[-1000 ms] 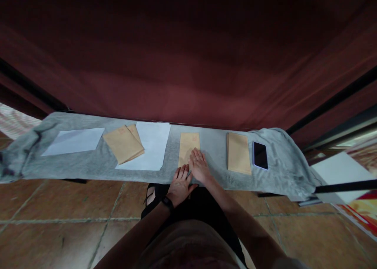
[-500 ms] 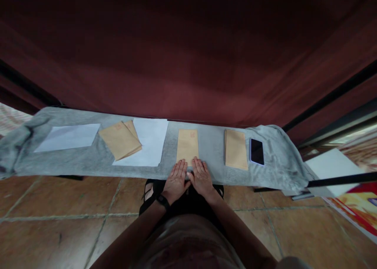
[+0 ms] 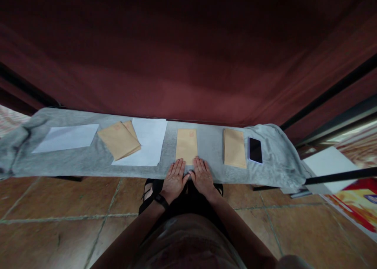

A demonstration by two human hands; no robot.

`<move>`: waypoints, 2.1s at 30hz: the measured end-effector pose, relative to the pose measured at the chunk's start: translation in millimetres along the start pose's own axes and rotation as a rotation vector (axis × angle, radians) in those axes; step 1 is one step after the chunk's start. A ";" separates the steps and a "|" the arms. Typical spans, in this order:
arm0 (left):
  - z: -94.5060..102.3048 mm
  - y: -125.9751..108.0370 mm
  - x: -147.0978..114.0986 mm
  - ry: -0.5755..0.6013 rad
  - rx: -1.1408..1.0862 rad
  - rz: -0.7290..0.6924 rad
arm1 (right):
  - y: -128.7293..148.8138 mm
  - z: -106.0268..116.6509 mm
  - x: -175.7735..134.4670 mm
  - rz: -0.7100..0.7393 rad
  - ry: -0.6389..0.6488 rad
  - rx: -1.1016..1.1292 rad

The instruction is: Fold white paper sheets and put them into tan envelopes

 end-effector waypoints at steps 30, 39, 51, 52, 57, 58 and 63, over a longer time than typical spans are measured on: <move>4.1 -4.7 3.0 0.055 -0.066 -0.014 | 6.0 5.4 -8.3 -0.011 0.070 0.086; 8.3 10.0 4.3 -0.032 0.017 0.198 | 9.1 5.5 -6.3 -0.035 0.055 0.081; 0.5 30.8 34.2 -0.153 -0.323 0.504 | 17.2 7.6 0.5 -0.074 -0.001 0.073; -3.5 34.9 37.0 -0.170 -0.396 0.581 | 18.3 7.4 3.0 -0.082 -0.002 0.067; -14.5 41.0 50.9 -0.196 -0.851 0.887 | 22.1 5.4 18.3 -0.130 0.019 -0.003; -12.8 38.0 54.3 -0.201 -0.898 0.890 | 21.7 5.5 21.7 -0.141 0.023 -0.016; 4.5 7.0 72.2 -0.198 -0.997 0.750 | 6.9 7.4 38.8 -0.337 -0.001 0.158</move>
Point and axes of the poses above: each hand's wrist, its own x-axis towards the middle knuckle, its own z-axis out of the back of the hand, y = z × x, the point moved 3 cm from there along x, towards the middle knuckle, and after that the axes turned 10 degrees about -y, right-handed, at the moved point
